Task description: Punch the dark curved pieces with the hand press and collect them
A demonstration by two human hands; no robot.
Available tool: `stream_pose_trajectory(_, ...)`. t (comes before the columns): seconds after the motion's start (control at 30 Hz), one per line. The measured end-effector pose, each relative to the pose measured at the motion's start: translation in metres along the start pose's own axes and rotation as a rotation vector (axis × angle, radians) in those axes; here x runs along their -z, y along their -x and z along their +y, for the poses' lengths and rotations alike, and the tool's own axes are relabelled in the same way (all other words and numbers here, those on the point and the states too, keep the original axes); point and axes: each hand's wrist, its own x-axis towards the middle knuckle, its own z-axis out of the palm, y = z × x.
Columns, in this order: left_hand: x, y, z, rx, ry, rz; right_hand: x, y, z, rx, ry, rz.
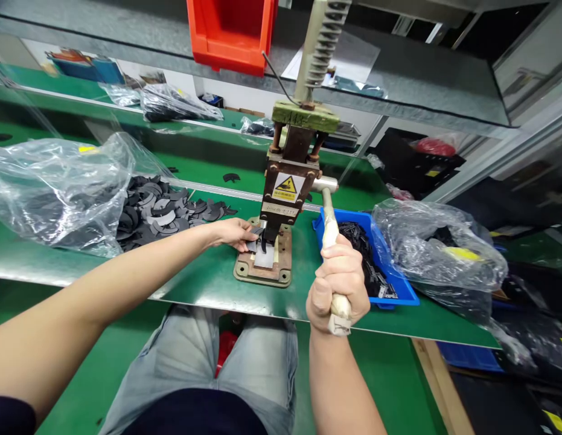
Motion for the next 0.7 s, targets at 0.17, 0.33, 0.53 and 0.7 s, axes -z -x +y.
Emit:
stream_pose_trajectory(0.17,-0.006,0.009,0.003,0.053,0.098,-0.001,-0.017,-0.062,-0.001,0.028,-0.13,-0.001)
stream_pose_trajectory(0.33,-0.004,0.032,-0.007,-0.061,0.18,0.053,-0.021,-0.121,0.012,-0.019,-0.069,-0.127)
stream_pose_trajectory(0.53,0.004,0.1,-0.018,-0.276,0.172,0.047,0.0,-0.001,0.016,-0.43,0.025,-0.165)
stream_pose_trajectory(0.7,-0.015,0.146,-0.02,-0.321,0.142,-0.009,-0.022,0.095,-0.011,-0.722,-0.081,-0.522)
